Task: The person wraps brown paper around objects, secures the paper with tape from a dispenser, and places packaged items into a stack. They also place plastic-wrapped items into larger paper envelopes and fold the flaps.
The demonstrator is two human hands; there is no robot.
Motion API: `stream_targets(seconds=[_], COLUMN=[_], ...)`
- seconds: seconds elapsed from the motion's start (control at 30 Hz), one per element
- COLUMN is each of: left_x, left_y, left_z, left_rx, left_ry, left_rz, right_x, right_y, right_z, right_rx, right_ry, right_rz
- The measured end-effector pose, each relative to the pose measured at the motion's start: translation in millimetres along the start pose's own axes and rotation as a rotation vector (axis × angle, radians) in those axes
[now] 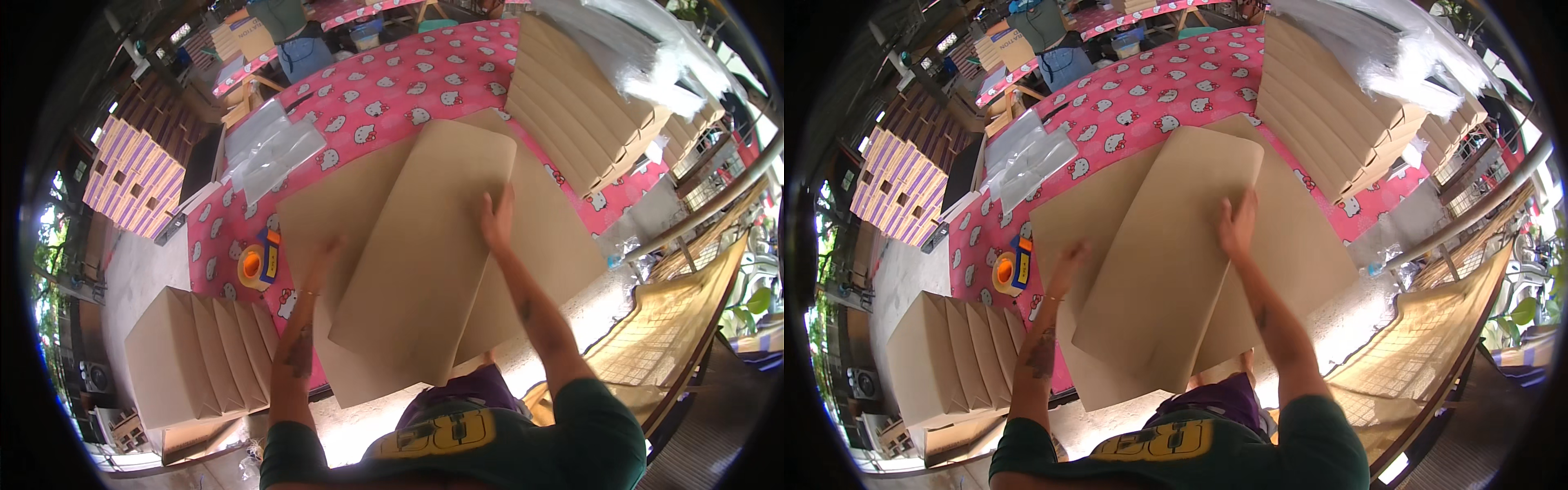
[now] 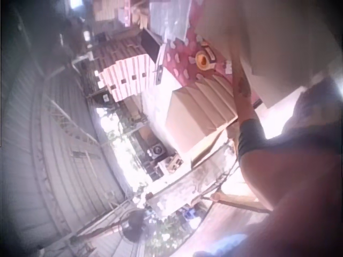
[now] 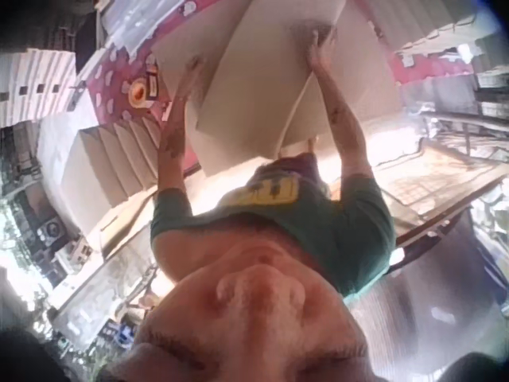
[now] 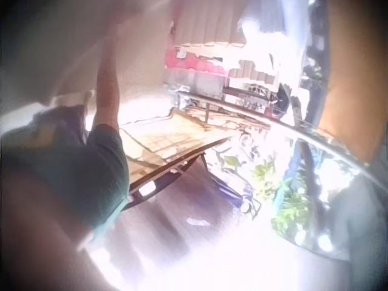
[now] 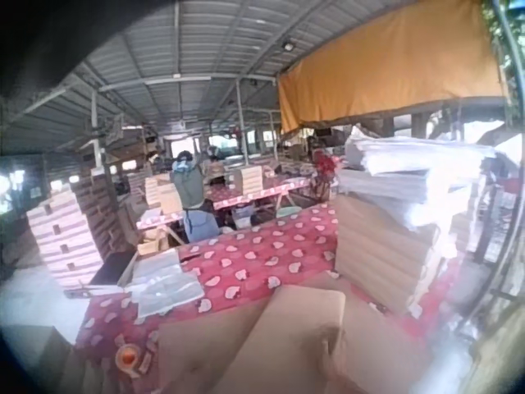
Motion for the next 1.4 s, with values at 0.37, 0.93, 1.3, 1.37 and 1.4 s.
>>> stream_targets(seconds=[0.37,0.93,1.3,1.37,1.4], left_x=[124.2,184.7,187.2,194.0,201.4], left_y=[-17.7,43.0,23.9,22.6,21.5], left_z=[99.6,150.1,125.8,120.2,114.5], left_rx=[0.073,0.07,0.142,0.114,0.073], left_ry=[0.561,-0.301,-0.361,-0.387,-0.411], left_rz=[-0.11,0.243,0.278,0.257,0.226], right_x=[5.8,17.7,-32.6,-51.5,-62.8], right_y=[83.1,142.3,312.0,296.6,288.4], right_z=[-23.4,-95.1,6.8,33.0,41.1], right_rx=[-0.271,-0.43,-0.41,-0.384,-0.372], right_ry=[-0.799,0.143,0.373,0.403,0.456], right_rz=[0.224,-0.153,-0.322,-0.225,-0.162])
Point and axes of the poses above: each hand's wrist, its own y-axis away from the middle knuckle, its own z-axis out of the palm, x = y × z, the point moved 1 cm from there along -y, towards the middle knuckle, and after that the axes turned 10 degrees about -x, right-handed, at the moved point
